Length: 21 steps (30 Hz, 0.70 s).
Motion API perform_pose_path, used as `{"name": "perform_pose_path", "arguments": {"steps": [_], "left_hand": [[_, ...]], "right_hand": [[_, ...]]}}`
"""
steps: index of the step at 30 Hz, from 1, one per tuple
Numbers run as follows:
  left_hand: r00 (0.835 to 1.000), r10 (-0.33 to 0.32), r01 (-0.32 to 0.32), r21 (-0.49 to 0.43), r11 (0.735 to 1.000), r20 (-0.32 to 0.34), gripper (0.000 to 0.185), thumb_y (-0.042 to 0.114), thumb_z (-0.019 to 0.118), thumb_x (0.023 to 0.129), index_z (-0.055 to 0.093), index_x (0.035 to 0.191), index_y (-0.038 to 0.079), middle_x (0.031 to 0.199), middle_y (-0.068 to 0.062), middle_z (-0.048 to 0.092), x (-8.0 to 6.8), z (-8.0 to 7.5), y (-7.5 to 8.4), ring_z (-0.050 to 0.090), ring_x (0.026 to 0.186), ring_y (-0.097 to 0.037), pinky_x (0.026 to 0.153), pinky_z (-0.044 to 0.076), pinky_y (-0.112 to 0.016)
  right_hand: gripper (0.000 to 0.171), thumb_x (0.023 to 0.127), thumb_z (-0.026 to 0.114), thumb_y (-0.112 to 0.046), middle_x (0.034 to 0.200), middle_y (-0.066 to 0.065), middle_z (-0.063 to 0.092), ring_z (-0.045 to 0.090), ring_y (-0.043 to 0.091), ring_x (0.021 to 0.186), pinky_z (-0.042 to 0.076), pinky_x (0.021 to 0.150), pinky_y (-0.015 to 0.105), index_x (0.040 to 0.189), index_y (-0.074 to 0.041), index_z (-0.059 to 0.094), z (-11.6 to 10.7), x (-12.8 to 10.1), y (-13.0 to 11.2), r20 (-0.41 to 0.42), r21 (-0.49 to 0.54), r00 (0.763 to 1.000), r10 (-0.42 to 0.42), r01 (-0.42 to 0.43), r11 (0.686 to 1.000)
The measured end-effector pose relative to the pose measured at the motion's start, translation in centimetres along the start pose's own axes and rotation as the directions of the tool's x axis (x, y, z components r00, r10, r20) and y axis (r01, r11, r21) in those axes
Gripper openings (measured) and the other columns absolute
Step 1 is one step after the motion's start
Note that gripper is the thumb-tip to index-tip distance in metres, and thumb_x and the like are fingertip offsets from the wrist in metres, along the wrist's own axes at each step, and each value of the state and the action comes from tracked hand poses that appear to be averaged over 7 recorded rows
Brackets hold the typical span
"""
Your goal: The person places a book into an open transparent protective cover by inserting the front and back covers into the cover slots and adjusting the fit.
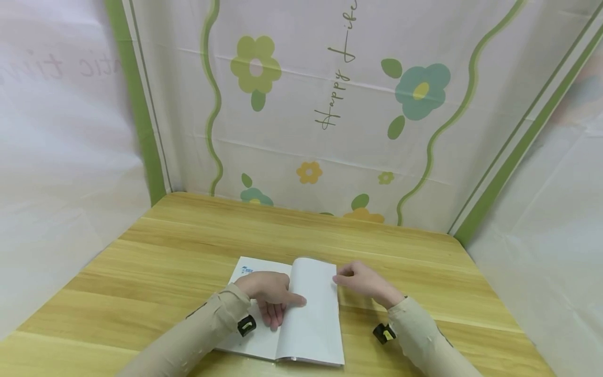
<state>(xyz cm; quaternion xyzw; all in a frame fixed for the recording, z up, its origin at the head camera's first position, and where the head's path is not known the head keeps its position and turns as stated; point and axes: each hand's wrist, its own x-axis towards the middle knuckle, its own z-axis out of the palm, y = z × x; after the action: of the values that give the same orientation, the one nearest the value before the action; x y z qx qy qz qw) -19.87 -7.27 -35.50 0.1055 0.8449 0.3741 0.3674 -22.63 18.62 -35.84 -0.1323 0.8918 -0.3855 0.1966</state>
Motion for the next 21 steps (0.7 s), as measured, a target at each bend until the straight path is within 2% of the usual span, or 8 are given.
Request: {"name": "perform_pose_path", "arguments": {"steps": [4, 9, 17, 21], "left_hand": [[1.000, 0.001, -0.001, -0.004, 1.000, 0.003, 0.052, 0.038, 0.065, 0.095, 0.064, 0.073, -0.009, 0.060, -0.017, 0.066, -0.05, 0.02, 0.07, 0.063, 0.047, -0.019, 0.047, 0.055, -0.031], [1.000, 0.008, -0.008, -0.008, 1.000, 0.005, 0.052, 0.038, 0.064, 0.095, 0.064, 0.072, -0.008, 0.061, -0.017, 0.066, -0.11, 0.01, 0.02, 0.064, 0.047, -0.020, 0.047, 0.055, -0.031], [1.000, 0.018, -0.017, -0.020, 1.000, 0.012, 0.051, 0.038, 0.063, 0.096, 0.064, 0.075, -0.008, 0.061, -0.018, 0.066, -0.27, -0.04, -0.01, 0.064, 0.048, -0.020, 0.047, 0.055, -0.032], [1.000, 0.022, -0.022, -0.018, 1.000, 0.010, 0.052, 0.039, 0.064, 0.096, 0.064, 0.075, -0.008, 0.061, -0.018, 0.066, -0.28, -0.03, 0.04, 0.064, 0.048, -0.020, 0.047, 0.055, -0.032]], "right_hand": [[0.016, 0.098, 0.060, -0.017, 0.095, 0.006, 0.063, 0.053, 0.020, 0.084, 0.047, 0.073, 0.037, 0.096, -0.004, 0.069, -0.02, 0.02, 0.21, -0.035, 0.034, 0.999, 0.016, -0.015, 0.999], [0.015, 0.097, 0.060, -0.013, 0.086, 0.012, 0.061, 0.051, 0.022, 0.075, 0.044, 0.064, 0.034, 0.091, -0.001, 0.066, -0.02, 0.08, 0.24, -0.034, 0.076, 0.999, -0.001, 0.004, 0.997], [0.025, 0.096, 0.059, -0.011, 0.065, 0.006, 0.053, 0.040, 0.012, 0.057, 0.033, 0.053, 0.026, 0.075, 0.003, 0.058, 0.11, 0.16, 0.21, -0.022, 0.078, 0.999, -0.046, 0.048, 0.996], [0.025, 0.096, 0.057, -0.008, 0.062, 0.006, 0.054, 0.040, 0.012, 0.054, 0.031, 0.049, 0.023, 0.073, 0.002, 0.056, 0.18, 0.24, 0.29, -0.019, 0.089, 0.999, -0.046, 0.048, 0.995]]}}
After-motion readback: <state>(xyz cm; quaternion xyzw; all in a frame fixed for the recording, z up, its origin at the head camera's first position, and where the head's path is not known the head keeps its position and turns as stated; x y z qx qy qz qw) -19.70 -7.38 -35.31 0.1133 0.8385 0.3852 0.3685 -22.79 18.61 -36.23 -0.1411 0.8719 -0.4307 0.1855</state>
